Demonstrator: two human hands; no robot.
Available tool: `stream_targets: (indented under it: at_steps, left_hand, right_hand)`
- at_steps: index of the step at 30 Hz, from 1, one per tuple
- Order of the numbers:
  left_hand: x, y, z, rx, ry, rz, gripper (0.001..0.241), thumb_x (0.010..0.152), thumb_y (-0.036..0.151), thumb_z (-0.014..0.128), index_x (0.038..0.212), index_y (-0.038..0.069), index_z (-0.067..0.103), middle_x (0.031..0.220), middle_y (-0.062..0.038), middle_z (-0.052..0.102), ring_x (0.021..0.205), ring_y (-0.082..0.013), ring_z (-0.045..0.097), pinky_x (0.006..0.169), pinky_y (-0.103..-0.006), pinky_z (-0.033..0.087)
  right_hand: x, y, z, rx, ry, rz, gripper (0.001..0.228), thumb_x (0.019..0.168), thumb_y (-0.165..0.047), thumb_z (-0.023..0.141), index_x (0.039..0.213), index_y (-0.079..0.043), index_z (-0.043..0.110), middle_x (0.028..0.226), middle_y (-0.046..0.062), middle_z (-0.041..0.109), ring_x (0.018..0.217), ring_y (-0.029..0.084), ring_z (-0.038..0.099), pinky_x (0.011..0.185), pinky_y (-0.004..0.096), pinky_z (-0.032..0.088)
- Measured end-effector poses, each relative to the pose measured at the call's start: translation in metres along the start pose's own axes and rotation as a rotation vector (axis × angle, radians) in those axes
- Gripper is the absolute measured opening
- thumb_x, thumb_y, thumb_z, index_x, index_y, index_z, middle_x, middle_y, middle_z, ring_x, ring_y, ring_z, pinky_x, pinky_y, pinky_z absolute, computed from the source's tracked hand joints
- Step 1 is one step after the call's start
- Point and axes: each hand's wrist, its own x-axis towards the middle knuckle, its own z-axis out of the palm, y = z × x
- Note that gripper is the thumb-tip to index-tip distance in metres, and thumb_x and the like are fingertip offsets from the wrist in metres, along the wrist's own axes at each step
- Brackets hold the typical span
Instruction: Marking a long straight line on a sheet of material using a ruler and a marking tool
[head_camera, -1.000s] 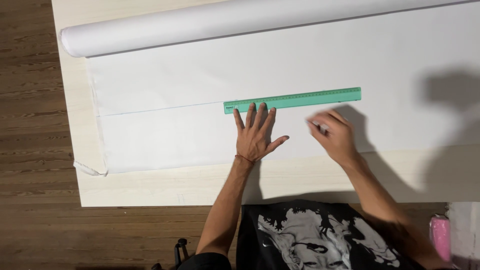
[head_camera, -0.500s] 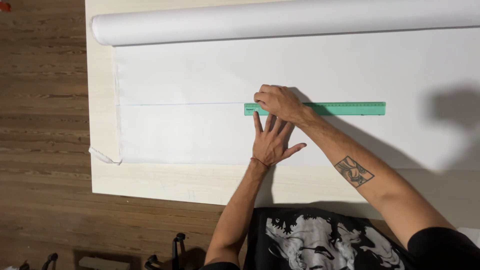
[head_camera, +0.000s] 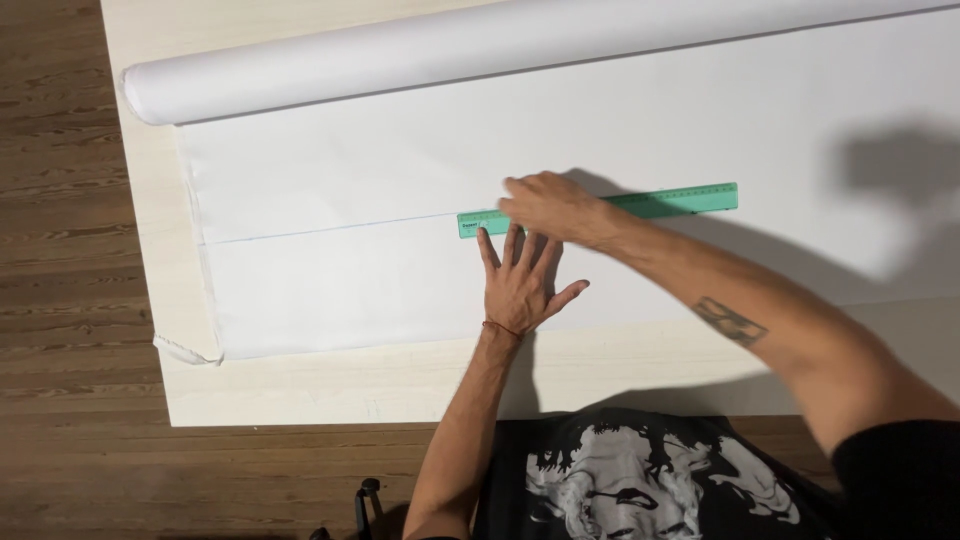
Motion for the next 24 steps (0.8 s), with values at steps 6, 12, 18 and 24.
stream_targets:
  at_steps: [6, 12, 18, 24]
  left_hand:
    - [-0.001, 0.001, 0.000, 0.022, -0.010, 0.003, 0.094, 0.103, 0.093, 0.049, 0.173, 0.031, 0.060, 0.175, -0.008, 0.060, 0.170, -0.0398, 0.047, 0.138, -0.0874, 0.015]
    - [-0.002, 0.002, -0.001, 0.010, 0.021, 0.020, 0.095, 0.101, 0.093, 0.052, 0.171, 0.029, 0.062, 0.173, -0.010, 0.061, 0.168, -0.0420, 0.049, 0.136, -0.0895, 0.016]
    - [-0.007, -0.002, 0.002, 0.084, 0.064, 0.123, 0.104, 0.109, 0.094, 0.051, 0.181, 0.019, 0.047, 0.184, -0.016, 0.052, 0.178, -0.0426, 0.026, 0.139, -0.0853, 0.011]
    - [-0.018, 0.037, 0.018, 0.078, -0.062, 0.128, 0.109, 0.112, 0.095, 0.018, 0.191, 0.020, 0.024, 0.196, -0.014, -0.002, 0.181, -0.0367, -0.008, 0.141, -0.0821, -0.007]
  right_hand:
    - [-0.109, 0.065, -0.064, 0.175, -0.349, 0.175, 0.006, 0.101, -0.012, 0.076, 0.099, -0.018, 0.075, 0.104, 0.008, 0.072, 0.087, 0.031, 0.088, 0.072, 0.047, 0.073]
    - [-0.200, 0.097, -0.070, -0.078, -0.370, 0.270, 0.013, 0.099, -0.011, 0.081, 0.105, -0.022, 0.075, 0.100, -0.005, 0.066, 0.089, 0.022, 0.085, 0.083, 0.037, 0.073]
    - [-0.254, 0.066, -0.099, 0.586, 0.247, 0.791, 0.012, 0.118, -0.002, 0.084, 0.127, -0.009, 0.086, 0.121, 0.002, 0.079, 0.105, 0.018, 0.072, 0.103, 0.033, 0.055]
    - [-0.371, -0.051, -0.098, 1.043, 0.679, 1.064, 0.022, 0.127, 0.021, 0.065, 0.148, 0.017, 0.062, 0.137, 0.029, 0.067, 0.104, 0.033, 0.078, 0.057, 0.031, 0.063]
